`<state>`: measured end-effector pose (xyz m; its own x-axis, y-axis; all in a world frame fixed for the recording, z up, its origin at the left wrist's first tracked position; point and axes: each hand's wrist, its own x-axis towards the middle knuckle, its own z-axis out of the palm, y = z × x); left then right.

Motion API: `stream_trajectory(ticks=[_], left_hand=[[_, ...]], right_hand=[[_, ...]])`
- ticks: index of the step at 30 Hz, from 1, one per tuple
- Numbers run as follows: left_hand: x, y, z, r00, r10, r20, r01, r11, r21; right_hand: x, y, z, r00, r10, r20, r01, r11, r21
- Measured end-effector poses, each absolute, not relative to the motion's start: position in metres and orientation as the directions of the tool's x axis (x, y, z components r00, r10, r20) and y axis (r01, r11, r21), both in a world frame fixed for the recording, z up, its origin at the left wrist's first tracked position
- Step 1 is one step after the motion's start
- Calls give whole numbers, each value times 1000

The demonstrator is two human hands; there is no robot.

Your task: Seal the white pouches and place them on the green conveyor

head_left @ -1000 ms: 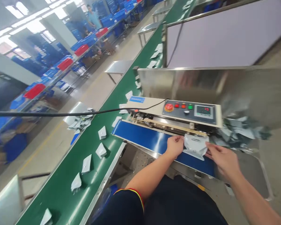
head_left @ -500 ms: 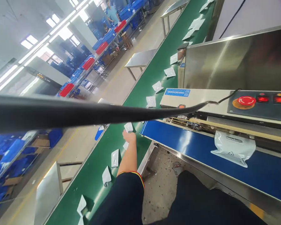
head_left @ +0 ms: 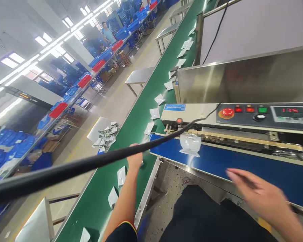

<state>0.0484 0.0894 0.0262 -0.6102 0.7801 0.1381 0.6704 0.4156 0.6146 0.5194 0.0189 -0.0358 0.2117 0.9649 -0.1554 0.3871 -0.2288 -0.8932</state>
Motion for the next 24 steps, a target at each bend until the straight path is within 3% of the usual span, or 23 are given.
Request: stream_trajectory(ticks=[2, 4, 7, 9, 11, 14, 19, 21, 24], left_hand=[[103, 77, 46, -411, 908, 78, 659, 237, 714], [163, 71, 58, -194, 981, 9, 583, 108, 806], [247, 70, 62, 39, 993, -115, 407, 89, 909], [296, 69, 52, 104, 974, -200, 280, 164, 946], [341, 68, 34, 166, 955, -246, 136, 225, 965], [407, 66, -2, 289, 924, -250, -5, 263, 965], [504, 81, -48, 331, 890, -314, 194, 261, 945], [533, 95, -60, 269, 878, -396, 277, 324, 905], [560, 117, -74, 154, 837, -524, 254, 479, 840]], right_hand=[[486, 38, -12, -108, 992, 71, 366, 106, -925], [467, 54, 5, -259, 928, 268, 327, 345, -880], [479, 57, 14, -286, 889, 357, 335, 442, -832], [508, 45, 10, -170, 950, 261, 368, 307, -878], [543, 30, 1, 51, 995, 91, 356, 67, -932], [592, 13, -17, 344, 928, -139, 215, -222, -951], [666, 11, -47, 591, 720, -364, -59, -412, -909], [692, 18, -56, 612, 630, -478, -221, -444, -868], [718, 36, -66, 604, 530, -595, -397, -447, -802]])
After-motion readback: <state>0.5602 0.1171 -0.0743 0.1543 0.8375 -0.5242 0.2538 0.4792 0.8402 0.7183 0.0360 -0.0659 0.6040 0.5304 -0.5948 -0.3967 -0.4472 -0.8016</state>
